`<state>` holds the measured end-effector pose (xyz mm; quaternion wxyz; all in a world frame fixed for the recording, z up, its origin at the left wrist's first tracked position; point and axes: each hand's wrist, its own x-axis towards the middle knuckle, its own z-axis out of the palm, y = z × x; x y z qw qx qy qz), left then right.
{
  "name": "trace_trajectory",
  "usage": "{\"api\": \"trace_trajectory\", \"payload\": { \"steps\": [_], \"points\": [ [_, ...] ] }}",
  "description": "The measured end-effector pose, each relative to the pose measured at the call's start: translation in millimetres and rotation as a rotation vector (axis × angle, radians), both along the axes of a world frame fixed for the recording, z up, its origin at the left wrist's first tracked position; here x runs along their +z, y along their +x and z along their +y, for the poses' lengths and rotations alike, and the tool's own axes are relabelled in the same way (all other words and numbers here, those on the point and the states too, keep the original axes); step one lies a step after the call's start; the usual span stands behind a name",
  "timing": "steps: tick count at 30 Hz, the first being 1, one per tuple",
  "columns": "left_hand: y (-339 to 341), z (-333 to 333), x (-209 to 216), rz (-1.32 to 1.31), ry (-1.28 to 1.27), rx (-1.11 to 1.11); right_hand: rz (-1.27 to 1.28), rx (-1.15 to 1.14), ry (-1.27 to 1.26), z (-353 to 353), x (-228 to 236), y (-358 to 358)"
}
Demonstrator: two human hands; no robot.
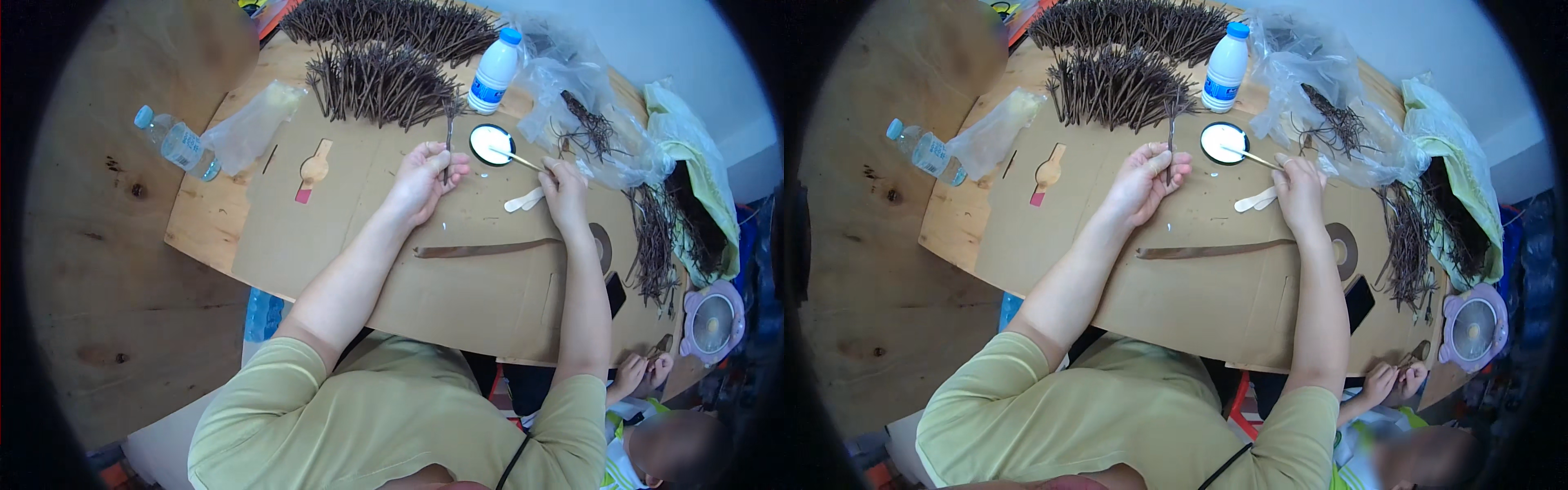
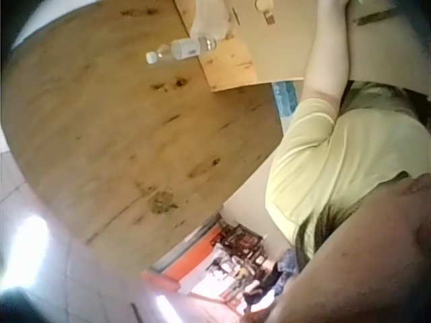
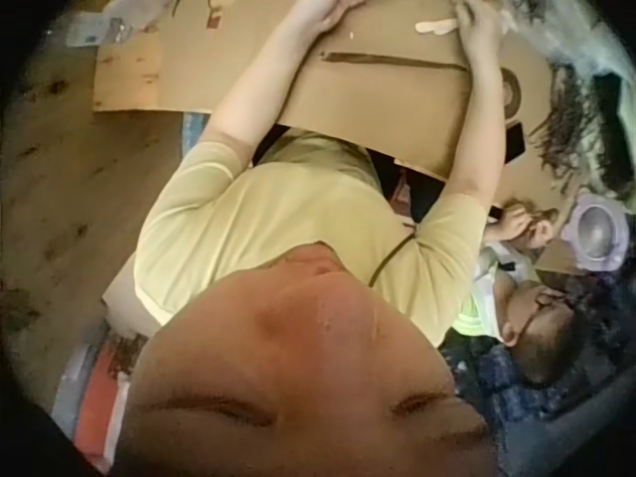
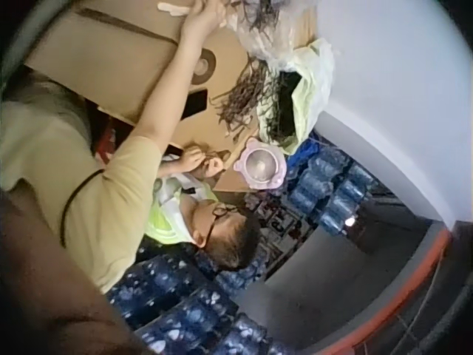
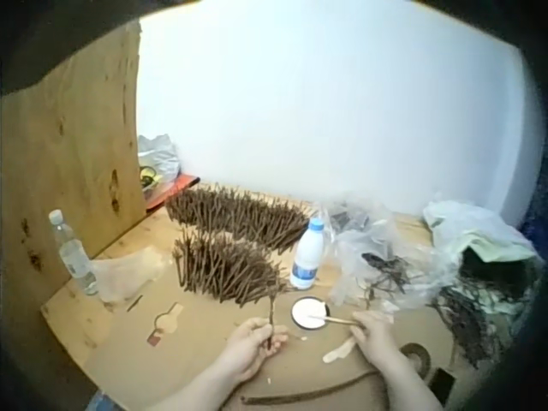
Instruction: The person assembles artificial branches by hand, selecting small brown sprigs and wrapping their bases with brown tape to join them into larger clusters.
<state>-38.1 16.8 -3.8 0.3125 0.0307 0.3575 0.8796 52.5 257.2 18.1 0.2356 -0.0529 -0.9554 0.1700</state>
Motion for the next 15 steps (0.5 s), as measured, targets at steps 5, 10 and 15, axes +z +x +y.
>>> {"api": "trace_trajectory", "payload": {
  "steps": [5,10,15],
  "points": [
    [-6,-2,-4,0.025,-0.016,0.055,-0.076,0.495,-0.215,-74,14,26],
    [-6,-6,-2,0.036,-0.010,0.097,-0.202,0.620,-0.068,-135,19,45],
    [-7,-6,-2,0.040,-0.009,0.102,-0.178,0.588,0.006,-137,1,50]
  ]
}}
